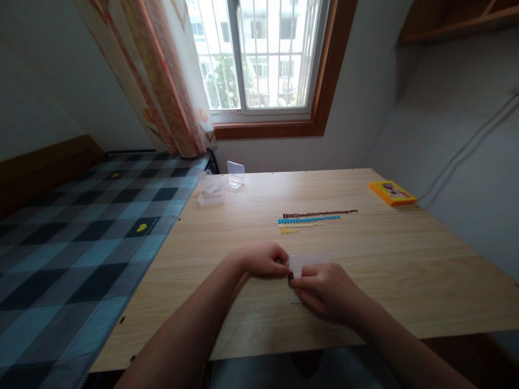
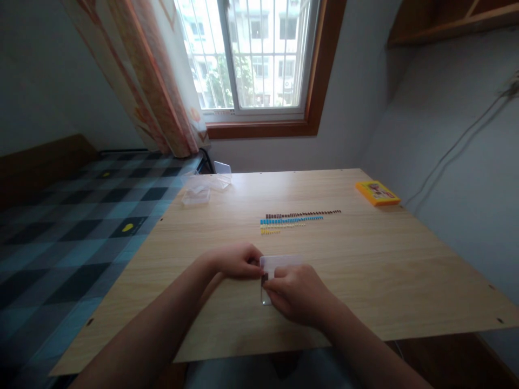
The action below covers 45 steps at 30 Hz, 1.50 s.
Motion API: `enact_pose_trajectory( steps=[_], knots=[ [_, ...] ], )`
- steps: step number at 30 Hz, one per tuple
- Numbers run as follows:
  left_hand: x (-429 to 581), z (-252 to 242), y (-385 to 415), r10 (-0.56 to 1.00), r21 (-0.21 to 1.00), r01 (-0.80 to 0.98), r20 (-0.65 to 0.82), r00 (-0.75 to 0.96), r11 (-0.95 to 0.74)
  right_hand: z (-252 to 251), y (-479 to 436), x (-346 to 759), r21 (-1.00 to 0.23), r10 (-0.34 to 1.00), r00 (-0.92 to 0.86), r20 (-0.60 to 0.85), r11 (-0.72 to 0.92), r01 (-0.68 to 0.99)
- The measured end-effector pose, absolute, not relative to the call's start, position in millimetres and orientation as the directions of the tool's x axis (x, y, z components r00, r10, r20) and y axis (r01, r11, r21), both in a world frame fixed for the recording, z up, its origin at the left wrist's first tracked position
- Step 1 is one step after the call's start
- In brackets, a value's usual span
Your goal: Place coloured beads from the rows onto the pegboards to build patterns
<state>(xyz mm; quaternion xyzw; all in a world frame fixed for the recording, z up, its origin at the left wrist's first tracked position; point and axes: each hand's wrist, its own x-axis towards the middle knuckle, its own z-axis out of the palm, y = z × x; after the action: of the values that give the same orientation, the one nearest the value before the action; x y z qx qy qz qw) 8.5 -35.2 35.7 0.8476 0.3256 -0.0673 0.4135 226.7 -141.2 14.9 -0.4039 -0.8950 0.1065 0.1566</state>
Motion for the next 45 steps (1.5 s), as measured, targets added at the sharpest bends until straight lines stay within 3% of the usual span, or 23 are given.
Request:
enact_pose_trajectory(
  steps=[8,31,45],
  knots=[
    [8.6,35.2,-35.3,0.495,0.672,0.590,-0.363,0.789,-0.448,11.8,-138.8,228.2,-0.366,0.764,-0.601,0.234,0.642,0.674],
    [10.3,36.4,-36.2,0.495,0.651,0.585,-0.348,0.796,-0.484,8.8,-137.1,222.8,-0.323,0.830,-0.523,0.193,0.557,0.765],
    [10.5,36.4,-35.8,0.494,0.661,0.585,-0.352,0.795,-0.470,4.1,-137.3,225.4,-0.338,0.805,-0.528,0.270,0.593,0.731]
  ],
)
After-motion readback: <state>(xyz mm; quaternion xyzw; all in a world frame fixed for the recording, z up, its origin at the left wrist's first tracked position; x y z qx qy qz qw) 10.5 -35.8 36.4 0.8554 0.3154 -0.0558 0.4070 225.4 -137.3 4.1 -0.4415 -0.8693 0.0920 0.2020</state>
